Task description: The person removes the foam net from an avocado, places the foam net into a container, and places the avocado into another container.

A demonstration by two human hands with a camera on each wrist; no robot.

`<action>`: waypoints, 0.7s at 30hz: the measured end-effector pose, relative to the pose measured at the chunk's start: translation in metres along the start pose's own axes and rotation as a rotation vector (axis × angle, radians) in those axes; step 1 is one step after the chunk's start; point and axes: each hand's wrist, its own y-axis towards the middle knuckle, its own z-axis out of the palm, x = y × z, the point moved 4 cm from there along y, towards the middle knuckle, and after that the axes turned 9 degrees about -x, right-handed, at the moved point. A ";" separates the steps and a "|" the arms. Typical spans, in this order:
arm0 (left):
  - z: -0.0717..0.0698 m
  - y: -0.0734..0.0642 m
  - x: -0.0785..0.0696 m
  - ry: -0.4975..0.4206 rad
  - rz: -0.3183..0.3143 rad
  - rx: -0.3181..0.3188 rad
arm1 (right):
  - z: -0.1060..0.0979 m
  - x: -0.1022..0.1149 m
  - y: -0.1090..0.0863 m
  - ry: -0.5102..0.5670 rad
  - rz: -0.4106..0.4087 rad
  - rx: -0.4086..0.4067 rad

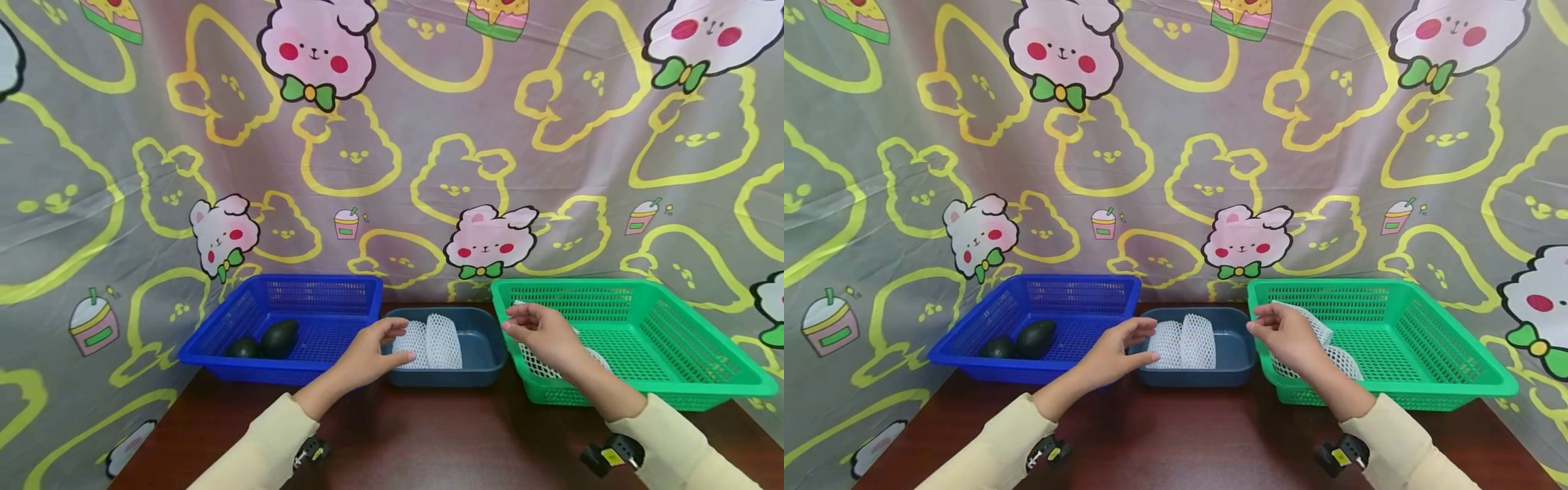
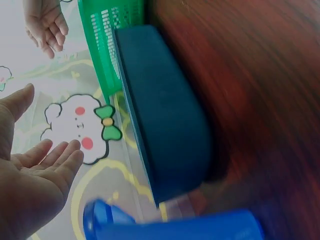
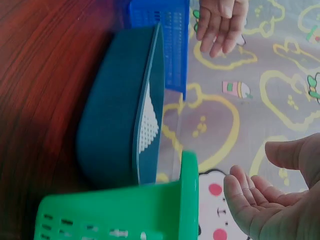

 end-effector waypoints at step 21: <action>0.086 0.016 -0.018 -0.355 -0.162 0.118 | -0.043 -0.037 0.002 -0.212 -0.064 -0.065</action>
